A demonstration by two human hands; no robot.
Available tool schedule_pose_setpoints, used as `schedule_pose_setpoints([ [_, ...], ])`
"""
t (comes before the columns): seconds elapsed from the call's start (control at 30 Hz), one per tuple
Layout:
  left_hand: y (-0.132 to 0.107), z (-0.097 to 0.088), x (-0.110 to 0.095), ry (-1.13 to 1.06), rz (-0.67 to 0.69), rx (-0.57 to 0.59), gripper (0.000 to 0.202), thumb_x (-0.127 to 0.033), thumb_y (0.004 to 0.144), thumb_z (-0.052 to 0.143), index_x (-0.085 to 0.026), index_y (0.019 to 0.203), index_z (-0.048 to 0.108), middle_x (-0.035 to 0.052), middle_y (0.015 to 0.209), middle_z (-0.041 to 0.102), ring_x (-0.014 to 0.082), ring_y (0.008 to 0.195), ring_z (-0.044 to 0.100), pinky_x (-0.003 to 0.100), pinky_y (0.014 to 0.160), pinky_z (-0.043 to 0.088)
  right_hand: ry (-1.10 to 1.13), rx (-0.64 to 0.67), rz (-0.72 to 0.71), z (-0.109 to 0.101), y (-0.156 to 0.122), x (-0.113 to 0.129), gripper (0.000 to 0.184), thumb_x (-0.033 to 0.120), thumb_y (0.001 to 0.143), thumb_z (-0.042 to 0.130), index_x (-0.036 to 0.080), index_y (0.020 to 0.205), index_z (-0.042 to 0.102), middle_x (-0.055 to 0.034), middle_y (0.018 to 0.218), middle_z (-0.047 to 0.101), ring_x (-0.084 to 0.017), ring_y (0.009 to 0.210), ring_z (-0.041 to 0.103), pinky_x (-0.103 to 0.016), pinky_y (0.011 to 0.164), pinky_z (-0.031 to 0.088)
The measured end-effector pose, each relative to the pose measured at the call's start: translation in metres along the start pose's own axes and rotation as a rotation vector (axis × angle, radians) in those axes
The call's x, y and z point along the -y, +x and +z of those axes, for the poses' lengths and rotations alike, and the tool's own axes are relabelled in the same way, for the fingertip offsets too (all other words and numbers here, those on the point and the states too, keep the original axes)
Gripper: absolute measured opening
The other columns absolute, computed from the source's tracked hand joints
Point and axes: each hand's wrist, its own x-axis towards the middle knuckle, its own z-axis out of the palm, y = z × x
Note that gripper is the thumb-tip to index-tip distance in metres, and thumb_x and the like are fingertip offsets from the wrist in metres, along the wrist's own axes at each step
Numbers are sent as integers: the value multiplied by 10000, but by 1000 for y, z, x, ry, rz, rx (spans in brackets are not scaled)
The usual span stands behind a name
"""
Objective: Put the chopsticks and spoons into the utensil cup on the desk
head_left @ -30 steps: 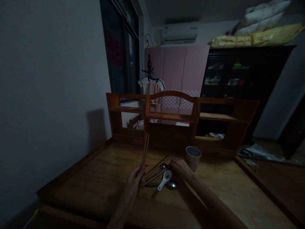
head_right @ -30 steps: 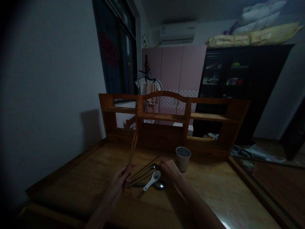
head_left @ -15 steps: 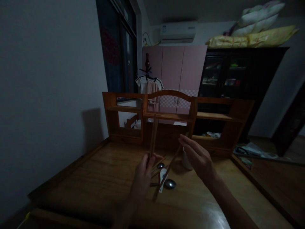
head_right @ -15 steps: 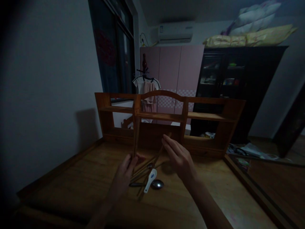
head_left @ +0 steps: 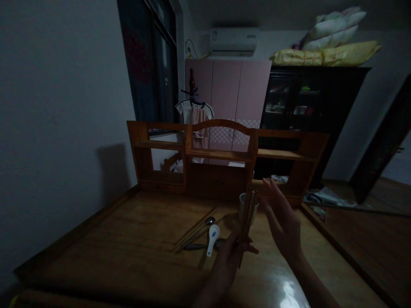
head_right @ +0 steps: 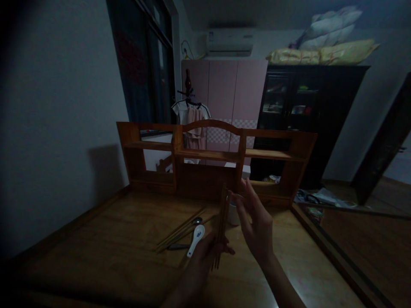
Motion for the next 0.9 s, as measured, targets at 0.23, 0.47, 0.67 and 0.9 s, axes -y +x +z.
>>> schedule_pose_setpoints([
  [0.23,6,-4,22,39,44,42,326,-419,906,512,-129,990,635,106,911,712,230,872,681,318,787,487,415,362,461,0,-5,-10,352,357,891,624,214,1212,655,-73,1137,711,-283,1059,662,-411,903,558],
  [0.47,4,-10,28,117,-37,65,353,-378,835,575,-112,1039,686,99,907,737,242,902,670,325,814,480,422,438,500,3,-13,-13,323,346,846,682,212,1140,705,-73,1074,735,-288,1017,679,-409,905,540],
  [0.67,3,-17,19,258,-111,126,305,-349,811,568,-152,985,723,53,951,747,216,914,658,291,814,456,328,454,502,2,-11,-8,242,360,815,706,229,1011,762,-59,1017,753,-288,978,689,-365,827,556],
  [0.9,2,-20,18,301,-132,123,300,-350,816,572,-146,954,743,40,932,748,189,859,655,244,739,440,286,501,505,5,-12,-9,205,360,813,708,244,969,775,-40,944,767,-255,892,706,-305,733,546],
])
